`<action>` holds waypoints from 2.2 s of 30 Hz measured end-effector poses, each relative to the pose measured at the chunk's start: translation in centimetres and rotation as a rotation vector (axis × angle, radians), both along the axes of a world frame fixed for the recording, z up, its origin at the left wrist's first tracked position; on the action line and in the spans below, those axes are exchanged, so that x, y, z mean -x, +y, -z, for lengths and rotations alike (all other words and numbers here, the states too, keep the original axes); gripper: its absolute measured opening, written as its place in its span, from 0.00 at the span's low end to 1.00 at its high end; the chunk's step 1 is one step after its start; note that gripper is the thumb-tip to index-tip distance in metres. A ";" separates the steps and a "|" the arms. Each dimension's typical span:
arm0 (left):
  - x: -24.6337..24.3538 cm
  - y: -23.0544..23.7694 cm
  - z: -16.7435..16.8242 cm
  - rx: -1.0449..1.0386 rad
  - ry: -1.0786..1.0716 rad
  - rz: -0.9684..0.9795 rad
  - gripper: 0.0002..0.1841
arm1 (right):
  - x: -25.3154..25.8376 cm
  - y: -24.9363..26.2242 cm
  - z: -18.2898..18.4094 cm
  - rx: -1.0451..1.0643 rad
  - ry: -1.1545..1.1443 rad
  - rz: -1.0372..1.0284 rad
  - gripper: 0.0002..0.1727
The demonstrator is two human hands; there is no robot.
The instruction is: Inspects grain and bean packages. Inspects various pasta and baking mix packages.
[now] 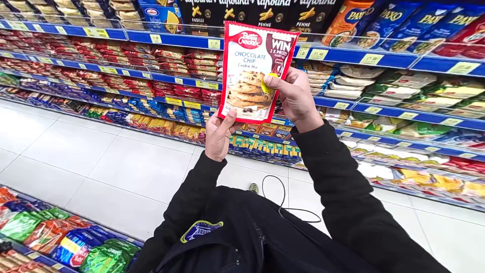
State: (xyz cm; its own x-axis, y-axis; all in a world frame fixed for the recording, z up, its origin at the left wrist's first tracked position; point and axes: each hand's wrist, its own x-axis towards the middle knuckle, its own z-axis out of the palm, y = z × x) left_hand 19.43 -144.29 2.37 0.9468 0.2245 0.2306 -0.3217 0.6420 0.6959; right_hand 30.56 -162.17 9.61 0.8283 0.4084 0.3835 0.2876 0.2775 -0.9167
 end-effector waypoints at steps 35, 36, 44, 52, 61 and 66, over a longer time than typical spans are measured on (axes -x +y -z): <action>-0.4 -1.1 0.0 0.047 0.002 0.074 0.20 | 0.4 -1.4 -0.2 -0.005 -0.041 0.022 0.15; -0.3 -1.2 0.0 0.050 0.011 0.071 0.18 | 1.0 -1.6 -0.1 0.016 -0.040 0.041 0.13; -0.2 -1.0 -0.1 0.036 -0.011 0.070 0.23 | 0.4 -1.2 -0.5 -0.013 -0.013 0.012 0.14; -0.1 -0.7 -0.2 0.020 -0.013 0.083 0.19 | 2.6 -1.6 -0.4 0.040 -0.061 0.049 0.12; -0.4 -0.3 0.0 0.032 -0.026 0.114 0.21 | 0.3 -0.9 -1.0 0.020 -0.058 0.028 0.15; -0.7 0.0 0.0 0.026 -0.053 0.135 0.23 | 0.3 -0.8 -1.2 0.039 -0.071 0.041 0.16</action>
